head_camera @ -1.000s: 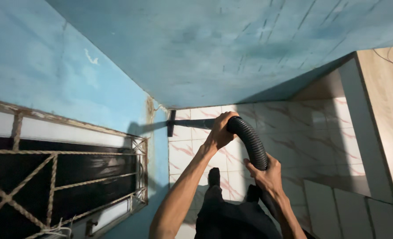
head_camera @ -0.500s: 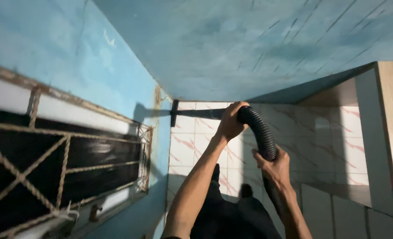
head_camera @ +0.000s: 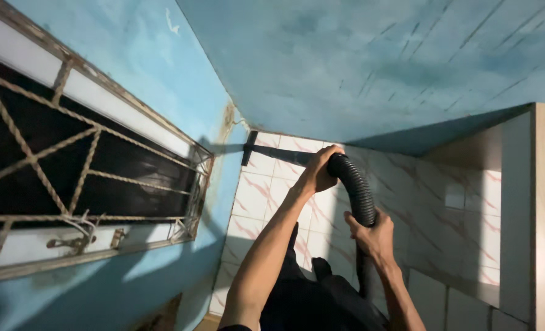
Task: The person moves an office chair away from a desk to clear the floor space. They then pick up a vacuum cleaner hose and proceed to vacuum the tiled floor area around the desk and a nearby wooden shelf.
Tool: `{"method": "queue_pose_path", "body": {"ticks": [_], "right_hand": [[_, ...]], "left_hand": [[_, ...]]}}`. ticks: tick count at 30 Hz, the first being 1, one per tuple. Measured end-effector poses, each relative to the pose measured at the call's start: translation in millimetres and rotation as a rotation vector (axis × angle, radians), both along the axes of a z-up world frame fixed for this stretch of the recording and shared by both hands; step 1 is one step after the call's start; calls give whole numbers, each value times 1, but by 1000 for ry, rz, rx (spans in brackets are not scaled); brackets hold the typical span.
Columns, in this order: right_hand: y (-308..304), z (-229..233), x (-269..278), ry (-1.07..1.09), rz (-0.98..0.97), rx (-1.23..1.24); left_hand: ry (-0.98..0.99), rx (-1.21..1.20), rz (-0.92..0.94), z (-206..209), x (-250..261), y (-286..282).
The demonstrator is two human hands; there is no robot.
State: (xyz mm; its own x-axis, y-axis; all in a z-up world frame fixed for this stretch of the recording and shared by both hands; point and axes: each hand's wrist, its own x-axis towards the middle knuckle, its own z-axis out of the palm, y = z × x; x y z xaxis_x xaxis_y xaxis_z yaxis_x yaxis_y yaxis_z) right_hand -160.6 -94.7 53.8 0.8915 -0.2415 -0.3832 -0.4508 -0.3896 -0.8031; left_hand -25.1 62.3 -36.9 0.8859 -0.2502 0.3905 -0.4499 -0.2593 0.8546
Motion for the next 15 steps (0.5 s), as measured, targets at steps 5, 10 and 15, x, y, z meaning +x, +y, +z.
{"method": "queue_pose_path", "body": {"ticks": [5, 10, 15], "right_hand": [[-21, -5, -22, 47, 38, -10], [-38, -7, -46, 86, 95, 13], [-42, -5, -74, 90, 124, 30]], "left_hand": [[11, 26, -3, -3, -26, -12], [14, 38, 30, -6, -60, -20], [-8, 71, 70, -6, -91, -21]]}}
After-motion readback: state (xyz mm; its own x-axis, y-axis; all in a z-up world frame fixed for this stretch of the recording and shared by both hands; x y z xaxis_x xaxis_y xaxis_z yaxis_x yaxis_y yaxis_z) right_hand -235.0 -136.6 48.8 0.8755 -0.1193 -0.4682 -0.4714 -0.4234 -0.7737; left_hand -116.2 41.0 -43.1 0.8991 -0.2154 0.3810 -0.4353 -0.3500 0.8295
